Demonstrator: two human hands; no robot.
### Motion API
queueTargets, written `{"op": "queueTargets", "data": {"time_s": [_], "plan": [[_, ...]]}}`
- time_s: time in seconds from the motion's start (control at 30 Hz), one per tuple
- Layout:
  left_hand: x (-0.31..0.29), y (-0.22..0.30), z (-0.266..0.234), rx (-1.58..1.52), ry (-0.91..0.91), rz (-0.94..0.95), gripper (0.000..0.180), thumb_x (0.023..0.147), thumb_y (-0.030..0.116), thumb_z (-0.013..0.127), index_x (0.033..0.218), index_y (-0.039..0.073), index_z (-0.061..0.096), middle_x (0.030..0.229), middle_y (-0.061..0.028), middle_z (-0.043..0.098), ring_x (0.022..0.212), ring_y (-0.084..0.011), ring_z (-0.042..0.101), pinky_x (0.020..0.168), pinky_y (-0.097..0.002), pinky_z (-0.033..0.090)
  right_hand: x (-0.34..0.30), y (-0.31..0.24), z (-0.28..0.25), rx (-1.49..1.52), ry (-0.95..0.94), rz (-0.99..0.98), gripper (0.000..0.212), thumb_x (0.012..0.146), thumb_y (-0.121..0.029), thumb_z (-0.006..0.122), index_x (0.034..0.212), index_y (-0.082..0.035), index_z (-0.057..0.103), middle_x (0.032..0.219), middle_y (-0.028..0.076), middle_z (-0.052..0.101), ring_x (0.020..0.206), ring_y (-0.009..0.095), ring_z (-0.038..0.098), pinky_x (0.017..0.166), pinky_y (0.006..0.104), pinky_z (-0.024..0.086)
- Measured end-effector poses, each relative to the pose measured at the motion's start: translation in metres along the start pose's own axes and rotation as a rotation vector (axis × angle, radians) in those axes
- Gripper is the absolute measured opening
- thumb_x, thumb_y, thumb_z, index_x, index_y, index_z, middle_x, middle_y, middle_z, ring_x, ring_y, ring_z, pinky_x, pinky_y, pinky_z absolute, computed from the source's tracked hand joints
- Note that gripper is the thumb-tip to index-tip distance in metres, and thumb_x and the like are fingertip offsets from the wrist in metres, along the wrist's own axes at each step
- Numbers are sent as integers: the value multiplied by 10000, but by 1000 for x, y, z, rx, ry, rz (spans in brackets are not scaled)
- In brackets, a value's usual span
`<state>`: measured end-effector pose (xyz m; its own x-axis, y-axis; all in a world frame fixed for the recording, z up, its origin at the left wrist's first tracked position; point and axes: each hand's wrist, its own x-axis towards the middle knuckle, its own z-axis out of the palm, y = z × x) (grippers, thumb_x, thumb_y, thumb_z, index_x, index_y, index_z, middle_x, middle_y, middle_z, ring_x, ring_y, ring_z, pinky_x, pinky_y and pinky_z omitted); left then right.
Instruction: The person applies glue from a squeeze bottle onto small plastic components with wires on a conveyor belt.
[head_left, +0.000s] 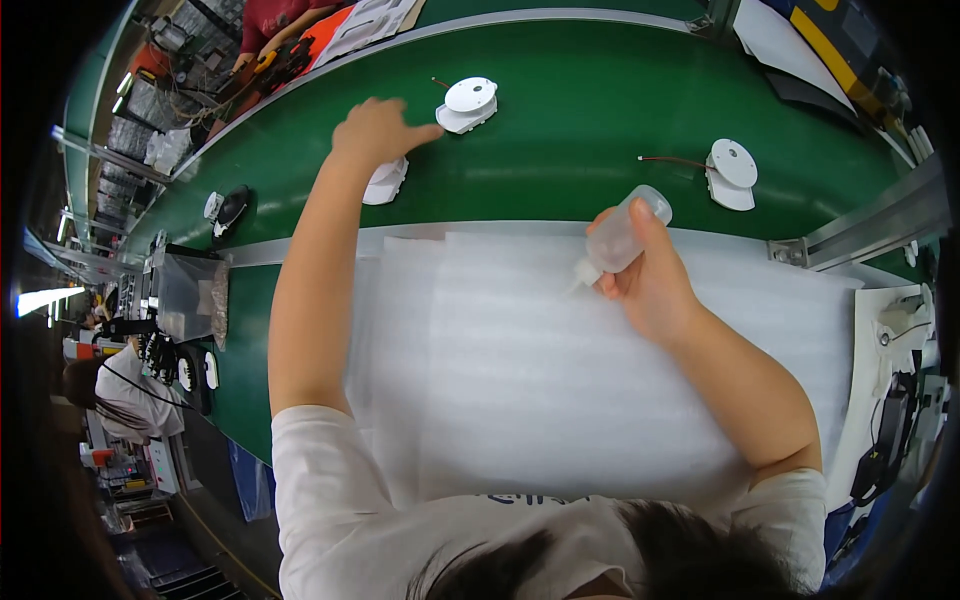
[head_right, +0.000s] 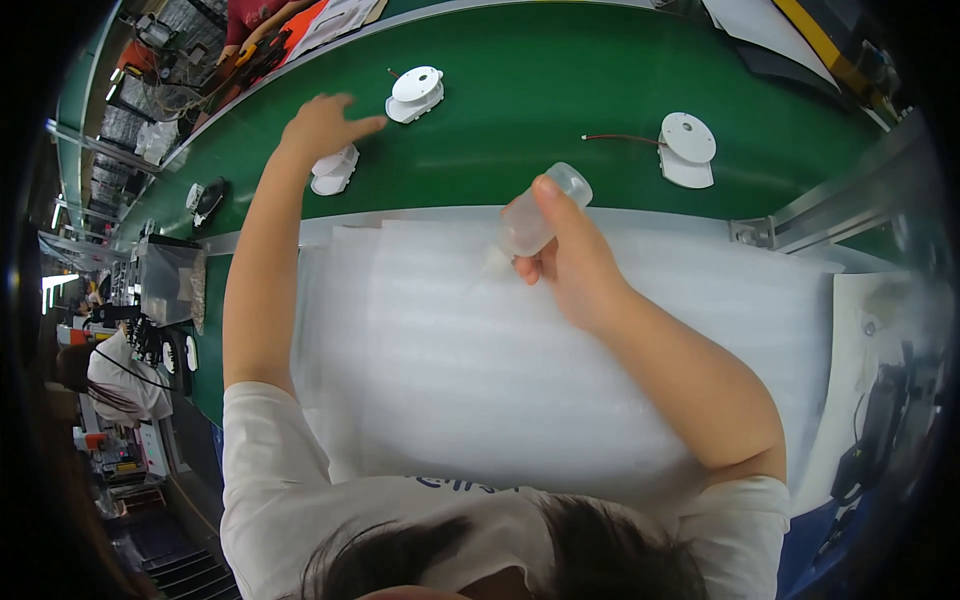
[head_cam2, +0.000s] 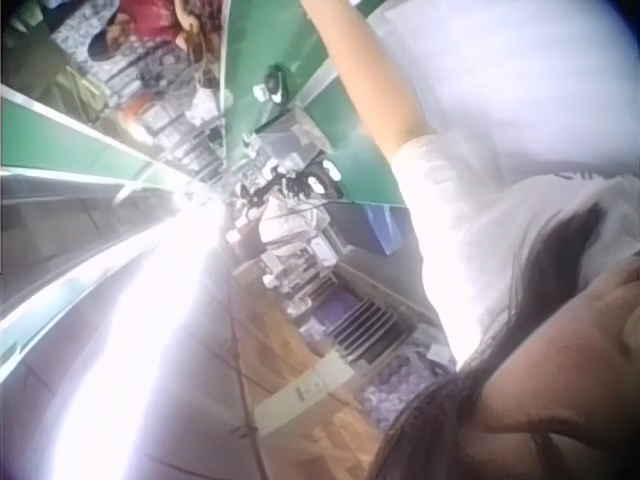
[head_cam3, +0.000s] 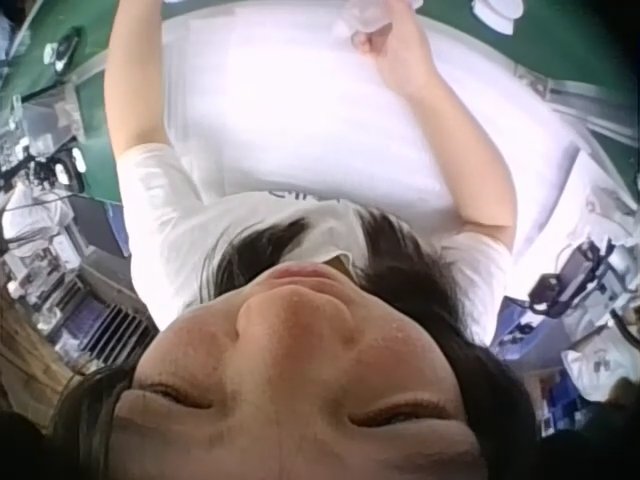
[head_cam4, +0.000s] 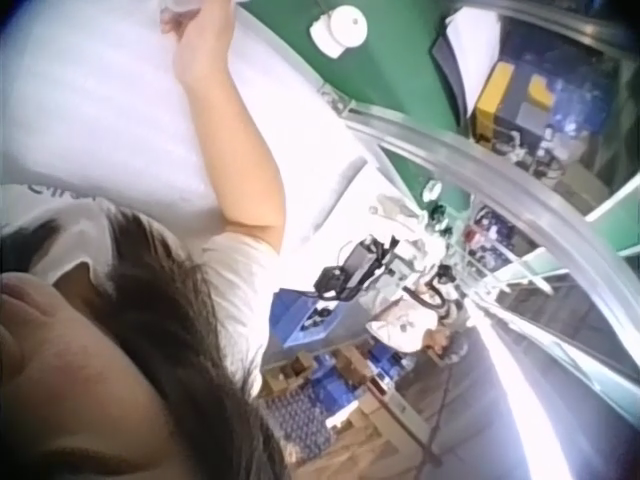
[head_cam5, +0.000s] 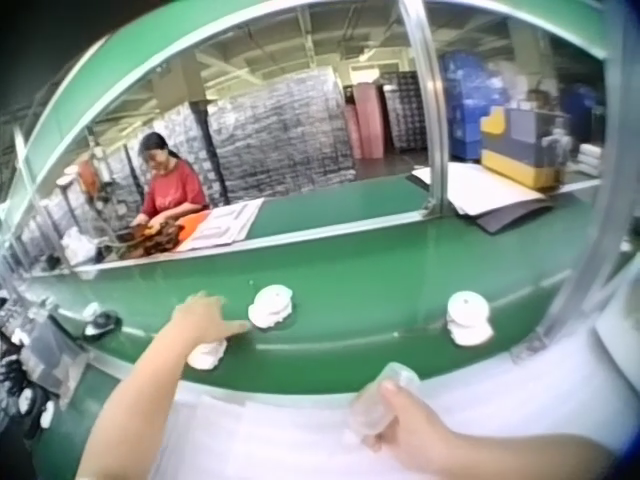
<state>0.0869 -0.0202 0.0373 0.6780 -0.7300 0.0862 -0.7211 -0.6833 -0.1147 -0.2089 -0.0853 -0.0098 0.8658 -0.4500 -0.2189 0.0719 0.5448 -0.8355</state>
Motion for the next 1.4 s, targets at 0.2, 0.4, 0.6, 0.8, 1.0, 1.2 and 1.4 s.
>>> {"op": "queueTargets", "data": {"time_s": [0.2, 0.4, 0.6, 0.8, 1.0, 1.2, 1.4], "plan": [[50, 53, 10, -188, -174, 142, 739, 571, 645, 575, 956, 15, 602, 950, -155, 600, 894, -282, 572, 749, -352, 447, 4, 1, -1, 29, 1, 20, 497, 788, -574, 411, 842, -87, 491, 651, 14, 460, 528, 100, 406, 495, 230, 307], [37, 83, 6, -196, -125, 89, 633, 557, 564, 599, 965, 79, 609, 920, -94, 620, 839, -243, 598, 700, -334, 467, -1, 3, -4, 52, 1, 18, 472, 818, -519, 409, 849, -55, 495, 668, 29, 479, 530, 99, 415, 500, 236, 320], [-23, 79, -2, -702, 244, 145, 658, 583, 432, 657, 1078, 28, 499, 901, -123, 598, 845, -213, 583, 694, -309, 457, -1, 1, 1, 33, -7, -3, 443, 818, -507, 416, 840, -73, 499, 688, 27, 483, 539, 97, 421, 497, 237, 323], [-114, 69, -4, -1764, -8, 148, 650, 634, 116, 697, 1169, -4, 348, 979, -101, 549, 887, -165, 527, 730, -285, 422, 0, 6, -4, 26, 8, -36, 445, 802, -526, 426, 827, -88, 499, 694, 19, 473, 527, 97, 425, 478, 229, 316], [-160, 53, 37, -1503, 335, 276, 705, 614, 53, 698, 1202, 43, 308, 1103, -90, 470, 984, -177, 477, 803, -311, 382, -11, 4, 2, -93, -43, -57, 430, 780, -501, 462, 845, -77, 499, 700, 21, 476, 545, 108, 443, 488, 236, 341], [-148, 49, 51, -1204, 629, 426, 734, 560, 38, 716, 1187, 86, 337, 1136, -130, 452, 1002, -229, 470, 786, -338, 392, -38, -4, 2, -481, -249, -683, 378, 720, -356, 596, 943, -67, 495, 751, 51, 524, 581, 163, 478, 535, 283, 383], [-160, 56, 38, -836, 977, 841, 599, 575, 104, 722, 1099, 177, 440, 1101, -158, 481, 893, -278, 508, 649, -348, 399, -65, -48, 11, -910, -426, -1066, 605, 661, -469, 679, 1038, -122, 359, 796, 64, 503, 607, 171, 452, 580, 320, 342]]}}
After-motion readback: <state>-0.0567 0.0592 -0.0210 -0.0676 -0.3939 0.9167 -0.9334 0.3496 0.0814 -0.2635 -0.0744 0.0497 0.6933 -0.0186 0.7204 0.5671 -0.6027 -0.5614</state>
